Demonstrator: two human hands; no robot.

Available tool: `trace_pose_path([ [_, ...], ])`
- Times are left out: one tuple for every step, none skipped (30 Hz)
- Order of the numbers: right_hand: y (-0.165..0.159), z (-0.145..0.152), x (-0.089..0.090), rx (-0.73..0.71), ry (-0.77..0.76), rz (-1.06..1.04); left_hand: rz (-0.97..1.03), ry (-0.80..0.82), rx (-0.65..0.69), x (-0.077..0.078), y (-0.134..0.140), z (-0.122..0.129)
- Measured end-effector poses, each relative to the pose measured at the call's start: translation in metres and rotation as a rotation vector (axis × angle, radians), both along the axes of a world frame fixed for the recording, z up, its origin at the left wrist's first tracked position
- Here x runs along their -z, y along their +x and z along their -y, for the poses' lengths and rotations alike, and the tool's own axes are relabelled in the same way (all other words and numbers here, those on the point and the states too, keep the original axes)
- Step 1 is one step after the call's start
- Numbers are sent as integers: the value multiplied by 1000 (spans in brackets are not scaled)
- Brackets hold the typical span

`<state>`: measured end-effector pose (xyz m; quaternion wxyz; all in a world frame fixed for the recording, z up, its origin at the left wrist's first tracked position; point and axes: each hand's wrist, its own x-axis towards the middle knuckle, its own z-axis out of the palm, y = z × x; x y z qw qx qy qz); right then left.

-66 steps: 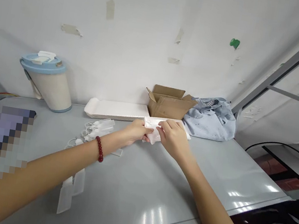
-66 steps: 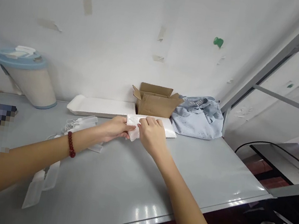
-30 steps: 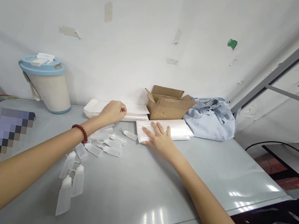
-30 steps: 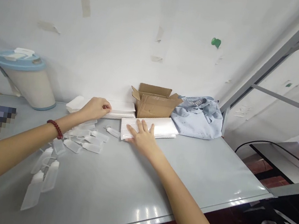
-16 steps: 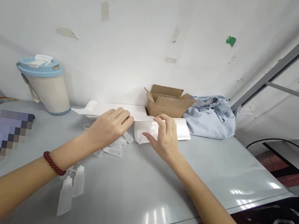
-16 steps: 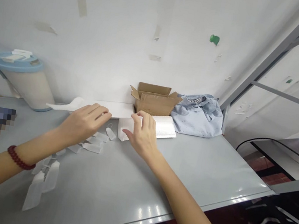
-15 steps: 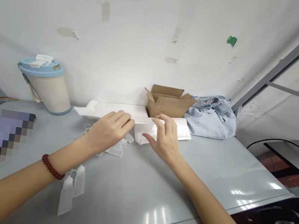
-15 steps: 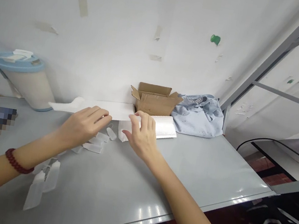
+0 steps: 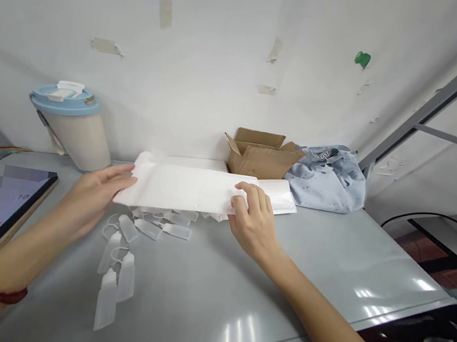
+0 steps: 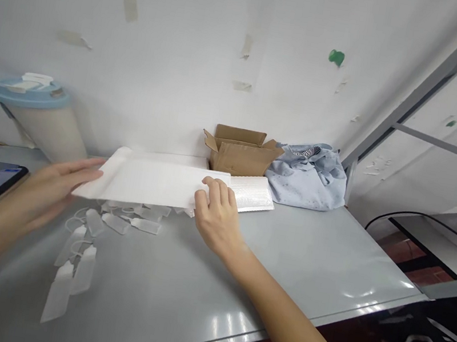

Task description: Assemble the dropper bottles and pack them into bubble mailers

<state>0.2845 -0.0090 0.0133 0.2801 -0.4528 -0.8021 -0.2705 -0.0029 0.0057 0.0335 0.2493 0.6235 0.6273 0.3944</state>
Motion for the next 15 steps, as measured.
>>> trace_pose_path([
  [-2, 2, 0, -7, -9, 1, 80, -77, 57, 1, -3, 1],
  [-3, 4, 0, -24, -35, 5, 177, -158, 112, 3, -4, 3],
  [-5, 7, 0, -52, -83, 20, 278, -234, 155, 4, -2, 7],
  [-7, 10, -1, -88, -149, 44, 377, -300, 184, 5, 1, 11],
  [-9, 15, -3, -135, -232, 79, 461, -354, 209, 5, 6, 16],
  [-10, 19, -4, -182, -315, 125, 513, -395, 228, 5, 12, 22],
  [-12, 24, -6, -223, -379, 161, 534, -424, 252, 6, 19, 28],
  [-14, 29, -7, -260, -429, 190, 539, -443, 278, 6, 25, 34],
  [-16, 34, -9, -295, -468, 208, 535, -449, 309, 6, 32, 39],
  [-17, 37, -9, -332, -498, 216, 523, -449, 349, 6, 37, 44],
  [-19, 40, -10, -364, -522, 214, 501, -443, 380, 6, 42, 49],
  [-20, 43, -10, -389, -539, 205, 475, -438, 406, 6, 45, 53],
  [-21, 45, -10, -407, -551, 192, 447, -434, 421, 7, 48, 57],
  [-21, 46, -10, -418, -556, 178, 422, -427, 424, 7, 50, 59],
  [-22, 47, -10, -425, -555, 165, 398, -421, 420, 8, 51, 61],
])
